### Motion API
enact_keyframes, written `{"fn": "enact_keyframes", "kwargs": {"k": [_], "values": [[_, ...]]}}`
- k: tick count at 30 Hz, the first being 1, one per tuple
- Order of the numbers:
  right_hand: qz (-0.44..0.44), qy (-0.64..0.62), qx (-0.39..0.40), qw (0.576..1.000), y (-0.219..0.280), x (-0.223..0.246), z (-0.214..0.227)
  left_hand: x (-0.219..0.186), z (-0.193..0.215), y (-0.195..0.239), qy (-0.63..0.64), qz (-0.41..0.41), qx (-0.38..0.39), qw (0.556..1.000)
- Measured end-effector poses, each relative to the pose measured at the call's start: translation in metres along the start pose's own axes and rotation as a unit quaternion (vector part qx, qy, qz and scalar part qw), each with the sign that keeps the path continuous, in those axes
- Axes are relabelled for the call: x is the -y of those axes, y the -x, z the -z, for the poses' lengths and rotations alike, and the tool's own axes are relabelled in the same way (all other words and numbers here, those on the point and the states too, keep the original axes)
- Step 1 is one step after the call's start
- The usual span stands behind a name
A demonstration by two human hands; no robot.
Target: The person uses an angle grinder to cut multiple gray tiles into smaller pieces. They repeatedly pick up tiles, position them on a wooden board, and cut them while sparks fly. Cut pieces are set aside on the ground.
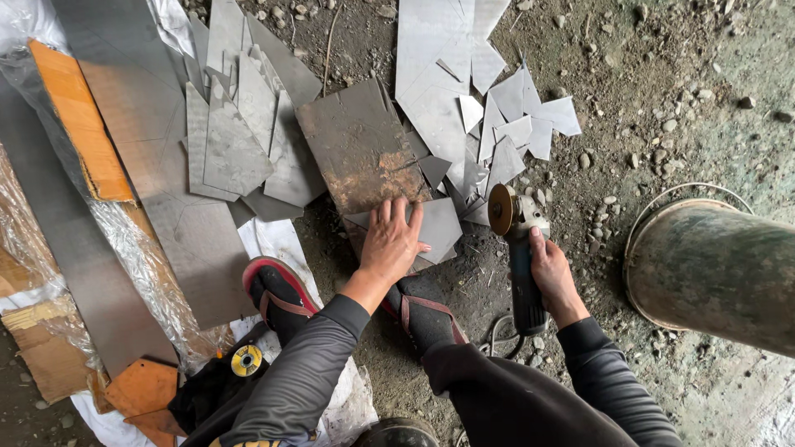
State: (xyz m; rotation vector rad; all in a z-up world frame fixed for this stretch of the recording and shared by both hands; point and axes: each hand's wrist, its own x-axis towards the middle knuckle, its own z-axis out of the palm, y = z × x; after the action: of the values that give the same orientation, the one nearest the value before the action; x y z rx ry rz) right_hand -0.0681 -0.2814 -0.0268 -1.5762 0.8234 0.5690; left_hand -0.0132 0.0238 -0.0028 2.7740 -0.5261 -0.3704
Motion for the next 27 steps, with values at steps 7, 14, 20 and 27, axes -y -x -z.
{"fn": "enact_keyframes", "kwargs": {"k": [7,14,20,27], "values": [[-0.004,0.004,-0.025,1.0,0.002,-0.004,0.011,-0.012,-0.01,-0.013,-0.007,-0.023,-0.009,1.0],[0.001,0.037,-0.053,0.998,-0.002,-0.016,0.023,-0.02,-0.006,-0.035,0.008,0.009,0.022,1.0],[0.022,-0.013,-0.076,0.997,-0.013,-0.036,0.029,-0.034,0.01,-0.028,0.086,-0.013,-0.011,0.996],[-0.004,-0.041,-0.064,0.997,-0.024,-0.053,0.041,0.035,0.02,-0.013,0.348,0.085,-0.062,0.932]]}}
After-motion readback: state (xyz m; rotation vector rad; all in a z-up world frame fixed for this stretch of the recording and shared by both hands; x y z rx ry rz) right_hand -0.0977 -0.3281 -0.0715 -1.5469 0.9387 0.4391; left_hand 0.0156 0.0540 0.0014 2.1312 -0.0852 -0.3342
